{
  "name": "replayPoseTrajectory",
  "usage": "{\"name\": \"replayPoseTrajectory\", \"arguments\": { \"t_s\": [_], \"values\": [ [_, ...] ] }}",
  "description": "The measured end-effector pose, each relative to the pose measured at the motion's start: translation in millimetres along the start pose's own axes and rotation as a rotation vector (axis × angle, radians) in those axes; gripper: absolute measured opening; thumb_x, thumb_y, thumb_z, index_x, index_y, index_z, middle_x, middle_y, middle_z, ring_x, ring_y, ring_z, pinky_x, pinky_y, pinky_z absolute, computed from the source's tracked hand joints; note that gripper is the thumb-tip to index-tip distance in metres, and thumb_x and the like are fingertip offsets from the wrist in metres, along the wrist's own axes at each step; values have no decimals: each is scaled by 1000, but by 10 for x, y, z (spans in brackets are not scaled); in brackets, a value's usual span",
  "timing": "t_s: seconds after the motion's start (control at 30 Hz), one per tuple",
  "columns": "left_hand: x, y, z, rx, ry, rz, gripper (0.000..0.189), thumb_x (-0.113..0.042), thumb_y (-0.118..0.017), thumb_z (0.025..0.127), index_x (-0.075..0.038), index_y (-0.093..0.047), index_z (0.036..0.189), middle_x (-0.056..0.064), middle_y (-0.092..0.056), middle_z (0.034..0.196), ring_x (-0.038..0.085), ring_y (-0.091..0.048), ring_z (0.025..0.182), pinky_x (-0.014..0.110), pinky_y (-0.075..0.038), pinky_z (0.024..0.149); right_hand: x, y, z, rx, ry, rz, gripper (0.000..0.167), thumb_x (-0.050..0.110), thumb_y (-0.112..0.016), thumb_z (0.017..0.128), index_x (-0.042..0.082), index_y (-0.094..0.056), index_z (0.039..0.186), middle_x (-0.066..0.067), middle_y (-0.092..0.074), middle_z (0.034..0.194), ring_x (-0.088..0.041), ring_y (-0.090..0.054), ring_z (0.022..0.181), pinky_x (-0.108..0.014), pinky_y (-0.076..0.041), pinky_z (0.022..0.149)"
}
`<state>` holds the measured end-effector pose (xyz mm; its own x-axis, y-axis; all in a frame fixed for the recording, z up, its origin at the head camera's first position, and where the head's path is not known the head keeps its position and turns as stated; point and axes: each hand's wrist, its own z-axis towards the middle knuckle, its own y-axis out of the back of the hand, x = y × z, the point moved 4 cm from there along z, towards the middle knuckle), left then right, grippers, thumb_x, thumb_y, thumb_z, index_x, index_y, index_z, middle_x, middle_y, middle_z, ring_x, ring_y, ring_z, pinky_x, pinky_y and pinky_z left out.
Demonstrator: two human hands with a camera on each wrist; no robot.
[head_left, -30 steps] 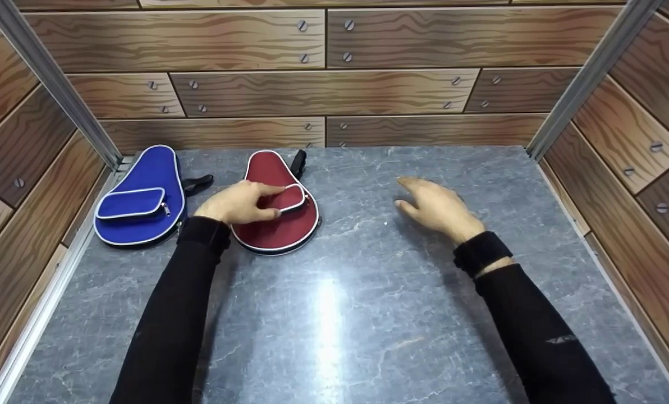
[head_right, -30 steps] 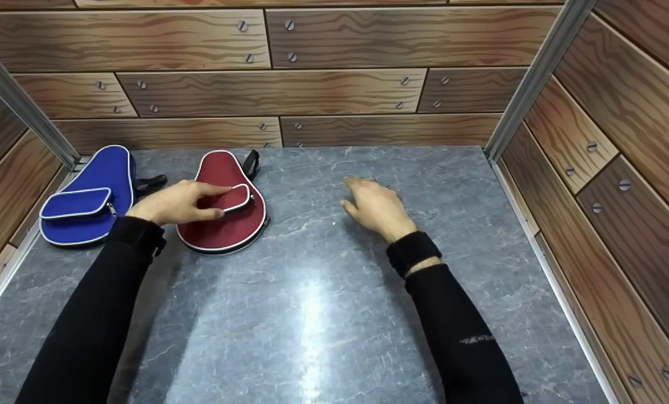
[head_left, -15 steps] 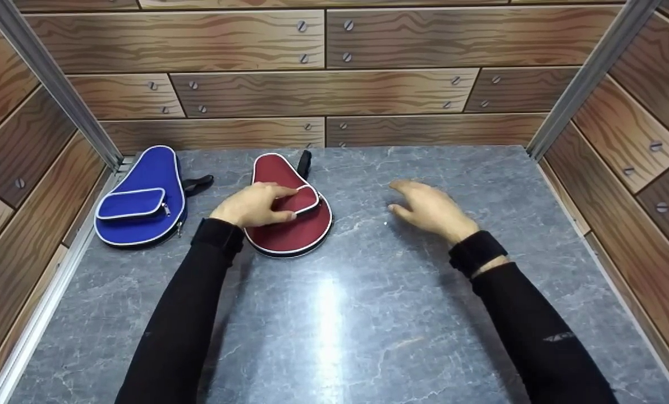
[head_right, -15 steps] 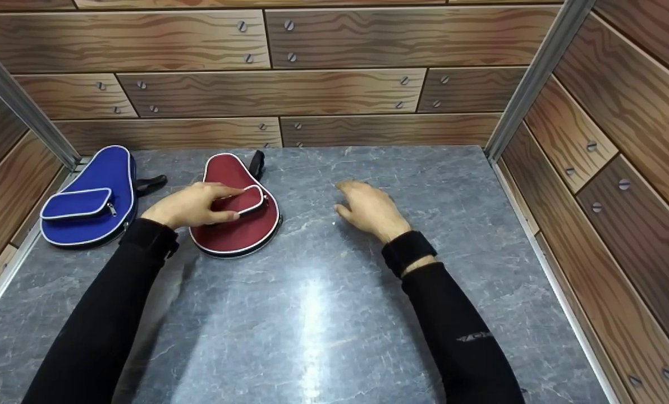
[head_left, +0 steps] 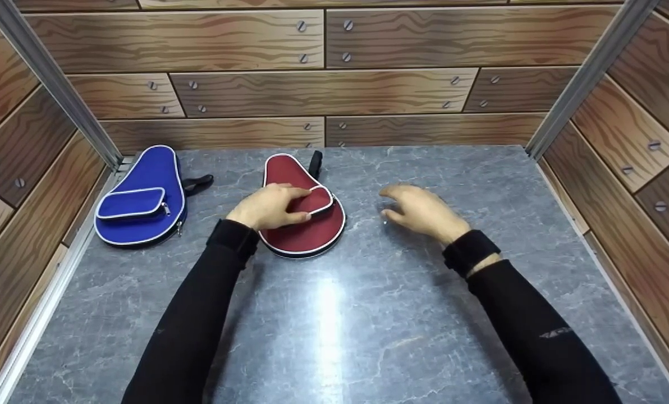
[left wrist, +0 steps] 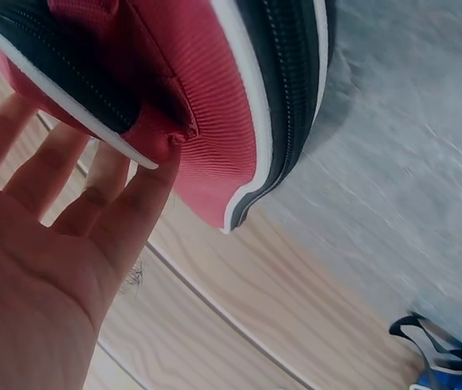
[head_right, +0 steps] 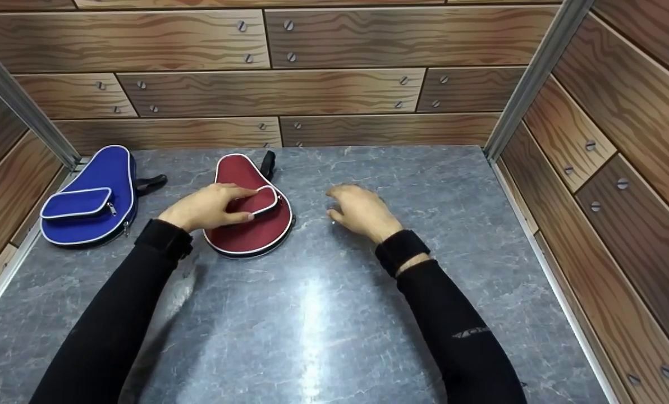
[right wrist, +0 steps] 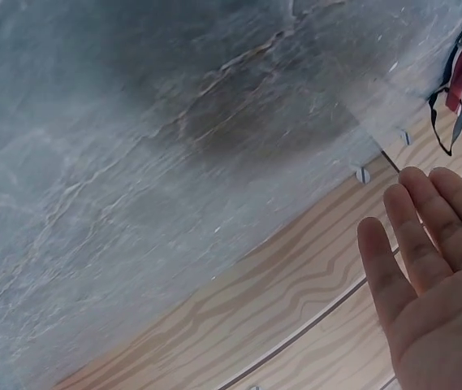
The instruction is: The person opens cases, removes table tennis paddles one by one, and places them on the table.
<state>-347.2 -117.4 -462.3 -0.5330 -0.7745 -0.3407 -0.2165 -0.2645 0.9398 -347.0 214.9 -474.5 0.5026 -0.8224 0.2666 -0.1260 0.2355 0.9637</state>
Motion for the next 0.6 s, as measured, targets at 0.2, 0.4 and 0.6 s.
{"name": "replayPoseTrajectory", "arguments": {
  "t_s": [0.2, 0.4, 0.6],
  "values": [
    [-124, -46, 61, -17, -7, 10, 65, -42, -78, 111, -10, -67, 166, 23, -71, 165, 39, -66, 159, 53, -51, 138, 90, -70, 34, -3, 70, -7, 50, 24, -78, 112, -2, -71, 153, -26, -76, 155, -49, -71, 148, -65, -54, 132],
    [-232, -81, 109, -29, -22, 28, 64, -42, -78, 111, -8, -68, 165, 20, -73, 164, 39, -66, 158, 51, -52, 137, 170, -149, 88, 5, 135, -21, 41, 19, -78, 110, -4, -77, 144, -27, -78, 149, -50, -70, 148, -63, -53, 133],
    [-307, -104, 150, -36, -32, 30, 63, -42, -77, 112, -7, -68, 164, 18, -74, 163, 38, -68, 157, 51, -53, 136, 229, -211, 119, 13, 170, -9, 35, 15, -83, 106, -2, -80, 137, -23, -81, 136, -44, -78, 133, -60, -60, 123]
  ]
}}
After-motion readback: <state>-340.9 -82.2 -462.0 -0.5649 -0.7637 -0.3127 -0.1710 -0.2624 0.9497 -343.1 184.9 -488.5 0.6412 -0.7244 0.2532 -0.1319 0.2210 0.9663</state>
